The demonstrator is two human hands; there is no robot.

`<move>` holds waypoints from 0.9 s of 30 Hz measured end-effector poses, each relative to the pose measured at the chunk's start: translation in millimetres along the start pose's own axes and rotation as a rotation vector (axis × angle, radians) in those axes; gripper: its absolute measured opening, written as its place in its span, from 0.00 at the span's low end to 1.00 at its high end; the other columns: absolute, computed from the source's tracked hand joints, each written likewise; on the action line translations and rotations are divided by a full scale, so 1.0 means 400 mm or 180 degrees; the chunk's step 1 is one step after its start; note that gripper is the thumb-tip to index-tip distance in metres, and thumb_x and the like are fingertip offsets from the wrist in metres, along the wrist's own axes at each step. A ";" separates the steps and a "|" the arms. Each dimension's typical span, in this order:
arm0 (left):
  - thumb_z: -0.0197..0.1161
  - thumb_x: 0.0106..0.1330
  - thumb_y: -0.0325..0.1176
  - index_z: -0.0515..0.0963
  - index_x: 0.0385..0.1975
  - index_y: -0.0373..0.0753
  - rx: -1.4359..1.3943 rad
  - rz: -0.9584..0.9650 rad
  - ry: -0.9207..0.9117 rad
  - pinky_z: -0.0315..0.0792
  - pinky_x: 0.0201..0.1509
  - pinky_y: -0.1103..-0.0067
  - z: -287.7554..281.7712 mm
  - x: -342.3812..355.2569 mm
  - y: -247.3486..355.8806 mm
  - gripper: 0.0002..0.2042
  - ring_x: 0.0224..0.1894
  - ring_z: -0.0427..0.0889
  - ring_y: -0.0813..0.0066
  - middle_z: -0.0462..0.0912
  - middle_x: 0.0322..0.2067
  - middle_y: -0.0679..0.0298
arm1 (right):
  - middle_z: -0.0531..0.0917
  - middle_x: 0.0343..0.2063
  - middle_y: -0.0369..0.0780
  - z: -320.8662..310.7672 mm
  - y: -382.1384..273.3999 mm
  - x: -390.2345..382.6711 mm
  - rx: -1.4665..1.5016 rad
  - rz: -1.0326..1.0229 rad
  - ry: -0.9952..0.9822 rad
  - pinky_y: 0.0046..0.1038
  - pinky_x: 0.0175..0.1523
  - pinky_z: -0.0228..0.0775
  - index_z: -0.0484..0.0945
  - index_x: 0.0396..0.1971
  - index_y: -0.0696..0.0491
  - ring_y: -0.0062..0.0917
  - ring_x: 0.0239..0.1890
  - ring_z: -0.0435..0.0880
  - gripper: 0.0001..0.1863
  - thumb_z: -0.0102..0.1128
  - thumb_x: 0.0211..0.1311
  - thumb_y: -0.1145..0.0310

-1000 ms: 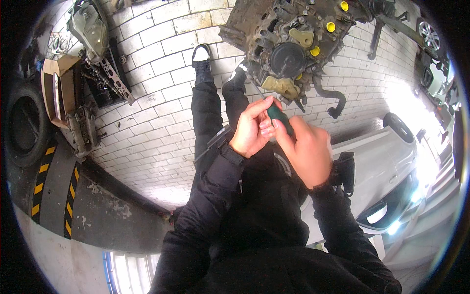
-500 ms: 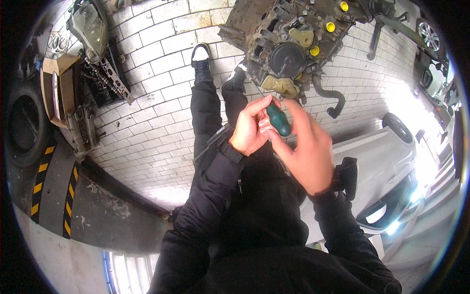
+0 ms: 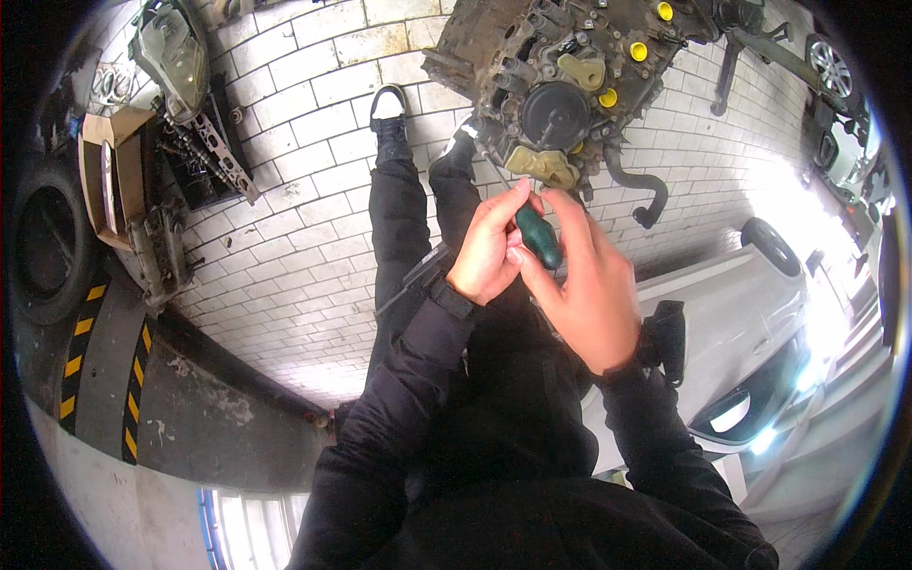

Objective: Using a screwdriver to work on a vehicle engine block in a garage environment.

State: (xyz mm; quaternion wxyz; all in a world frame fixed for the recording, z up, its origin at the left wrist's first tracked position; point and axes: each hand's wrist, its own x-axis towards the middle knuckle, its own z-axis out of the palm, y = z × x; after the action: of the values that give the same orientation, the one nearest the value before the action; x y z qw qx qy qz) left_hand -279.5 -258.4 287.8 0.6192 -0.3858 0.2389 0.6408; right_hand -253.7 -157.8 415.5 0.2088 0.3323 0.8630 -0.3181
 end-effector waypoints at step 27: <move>0.54 0.78 0.48 0.72 0.25 0.44 -0.0080 -0.0199 0.0109 0.49 0.18 0.86 0.034 -0.017 0.012 0.19 0.15 0.55 0.90 0.59 0.15 0.79 | 0.81 0.26 0.45 -0.002 0.042 -0.002 0.0359 -0.0224 -0.0184 0.41 0.31 0.75 0.69 0.62 0.49 0.43 0.28 0.84 0.23 0.59 0.70 0.65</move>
State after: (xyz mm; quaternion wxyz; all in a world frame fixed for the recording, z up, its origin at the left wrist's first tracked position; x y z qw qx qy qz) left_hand -287.3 -252.2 300.3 0.6299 -0.4117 0.2292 0.6174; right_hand -241.4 -147.8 409.4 0.2033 0.3037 0.8484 -0.3829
